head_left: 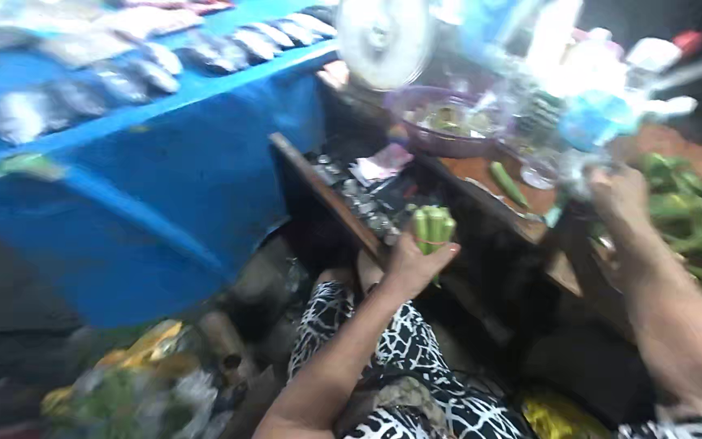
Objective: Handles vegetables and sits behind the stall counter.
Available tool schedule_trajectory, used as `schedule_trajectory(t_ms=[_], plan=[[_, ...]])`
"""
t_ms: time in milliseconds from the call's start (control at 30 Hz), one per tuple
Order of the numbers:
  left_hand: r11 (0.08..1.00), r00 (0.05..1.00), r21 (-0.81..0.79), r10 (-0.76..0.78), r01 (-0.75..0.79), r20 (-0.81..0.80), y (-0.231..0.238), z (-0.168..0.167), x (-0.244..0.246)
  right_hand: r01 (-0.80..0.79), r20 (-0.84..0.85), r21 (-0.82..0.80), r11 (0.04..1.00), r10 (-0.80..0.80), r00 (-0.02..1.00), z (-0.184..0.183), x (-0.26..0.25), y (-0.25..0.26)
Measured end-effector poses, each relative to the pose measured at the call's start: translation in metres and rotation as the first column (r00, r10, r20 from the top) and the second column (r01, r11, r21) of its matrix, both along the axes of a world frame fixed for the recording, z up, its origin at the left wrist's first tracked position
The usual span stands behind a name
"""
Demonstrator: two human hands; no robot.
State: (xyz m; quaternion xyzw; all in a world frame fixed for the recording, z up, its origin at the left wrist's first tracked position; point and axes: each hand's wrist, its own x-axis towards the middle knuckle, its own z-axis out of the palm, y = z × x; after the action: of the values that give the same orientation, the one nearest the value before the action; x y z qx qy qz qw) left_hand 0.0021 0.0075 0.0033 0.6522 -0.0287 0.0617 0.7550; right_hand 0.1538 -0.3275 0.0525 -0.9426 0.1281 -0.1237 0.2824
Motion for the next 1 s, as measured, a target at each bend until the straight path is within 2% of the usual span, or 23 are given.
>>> schedule_trajectory(t_ms=[100,167,233,300,367,433,533,667,767,833,933,1000], plan=[[0.994,0.998,0.111,-0.018,0.024,-0.061,0.003,0.002,0.002,-0.018,0.005,-0.125,0.992,0.018,1.0,0.004,0.007,0.006],[0.993,0.997,0.11,-0.03,0.037,-0.066,0.003,0.004,0.002,-0.045,0.01,-0.197,0.979,0.048,0.999,0.005,0.011,0.015],[0.994,0.997,0.099,-0.048,0.054,-0.057,0.005,0.004,0.001,-0.074,0.009,-0.165,0.983,0.077,0.997,0.008,0.013,0.021],[0.996,0.997,0.069,-0.06,0.062,-0.041,0.005,0.004,0.0,-0.063,-0.019,0.082,0.995,0.065,0.998,0.016,0.011,0.021],[0.996,0.998,0.057,-0.062,0.064,-0.027,0.003,0.002,0.001,-0.032,-0.052,0.409,0.912,0.059,0.997,0.024,0.005,0.011],[0.996,0.998,0.076,-0.051,0.055,-0.045,0.003,0.003,0.001,-0.075,-0.017,0.559,0.825,0.102,0.995,0.027,-0.002,-0.002],[0.995,0.998,0.087,-0.054,0.057,-0.043,0.005,0.002,0.001,-0.102,0.095,0.453,0.886,0.066,0.993,0.029,-0.018,-0.013],[0.999,0.999,0.039,-0.038,0.037,0.011,0.005,-0.003,0.002,-0.131,0.403,0.294,0.947,0.001,0.915,0.028,-0.066,0.013],[0.998,0.999,-0.033,-0.045,0.046,0.027,0.005,-0.004,0.004,-0.351,0.551,0.213,0.912,0.185,0.813,0.009,-0.107,0.048],[0.997,0.998,-0.057,-0.058,0.059,0.019,0.005,-0.003,0.003,-0.514,0.554,0.177,0.839,0.347,0.757,-0.007,-0.134,0.081],[0.997,0.997,-0.006,-0.074,0.074,0.024,0.008,-0.003,0.001,-0.69,0.384,0.21,0.692,0.591,0.709,-0.029,-0.165,0.137],[0.99,0.993,0.08,-0.115,0.112,0.028,0.011,0.0,-0.003,-0.733,0.282,0.257,0.63,0.676,0.68,-0.046,-0.174,0.168]])
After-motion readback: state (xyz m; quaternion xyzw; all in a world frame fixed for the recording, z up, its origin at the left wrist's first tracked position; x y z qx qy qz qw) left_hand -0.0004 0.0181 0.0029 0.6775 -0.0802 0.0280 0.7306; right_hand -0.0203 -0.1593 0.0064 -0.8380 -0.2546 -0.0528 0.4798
